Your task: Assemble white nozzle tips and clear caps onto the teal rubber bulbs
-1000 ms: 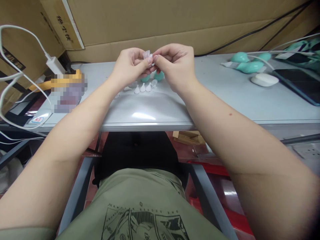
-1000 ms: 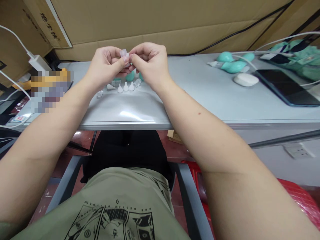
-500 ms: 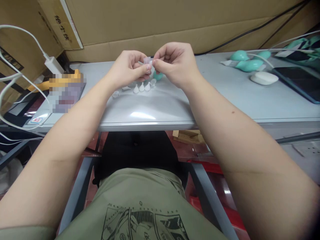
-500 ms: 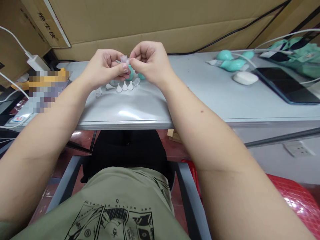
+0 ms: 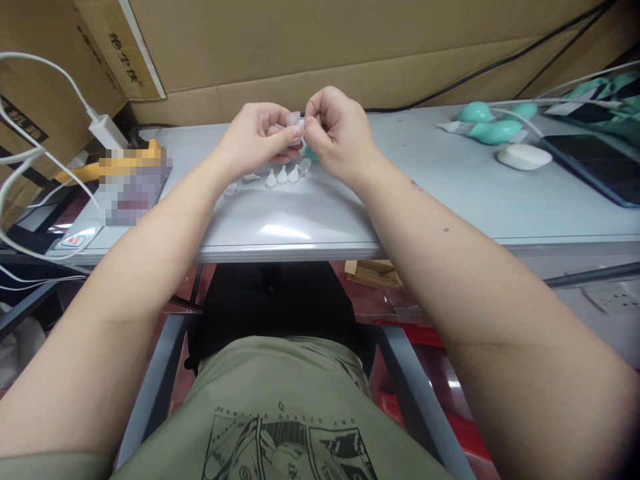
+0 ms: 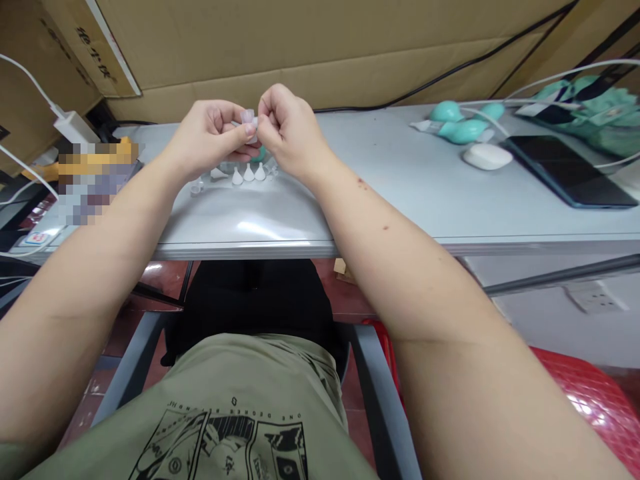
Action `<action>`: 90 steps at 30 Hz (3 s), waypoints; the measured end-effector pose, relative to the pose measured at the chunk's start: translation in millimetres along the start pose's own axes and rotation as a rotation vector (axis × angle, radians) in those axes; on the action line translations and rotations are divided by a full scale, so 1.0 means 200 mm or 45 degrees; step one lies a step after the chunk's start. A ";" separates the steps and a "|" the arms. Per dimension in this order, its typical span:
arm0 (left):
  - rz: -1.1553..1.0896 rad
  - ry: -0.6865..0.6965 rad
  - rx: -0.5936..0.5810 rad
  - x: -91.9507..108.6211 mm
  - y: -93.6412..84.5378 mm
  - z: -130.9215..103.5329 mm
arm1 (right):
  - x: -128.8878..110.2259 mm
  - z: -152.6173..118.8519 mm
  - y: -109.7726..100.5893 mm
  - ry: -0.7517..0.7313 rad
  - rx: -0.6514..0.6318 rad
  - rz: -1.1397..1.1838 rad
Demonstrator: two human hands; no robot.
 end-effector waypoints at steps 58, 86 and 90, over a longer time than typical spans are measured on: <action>-0.036 -0.055 -0.080 0.02 -0.03 -0.01 | 0.02 0.02 0.00 0.077 -0.140 0.327; -0.098 -0.025 -0.029 0.01 -0.02 0.03 | -0.06 -0.01 -0.04 -0.109 -0.038 0.102; -0.106 -0.017 -0.040 0.01 -0.03 0.03 | -0.04 -0.01 -0.02 -0.066 -0.010 0.261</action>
Point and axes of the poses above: each hand's wrist, its own z-axis towards the middle knuckle, its own y-axis out of the palm, x = y × z, the point moved 7 cm from there along z, towards the middle knuckle, and after that the axes turned 2 degrees about x, right-handed, at the moved point
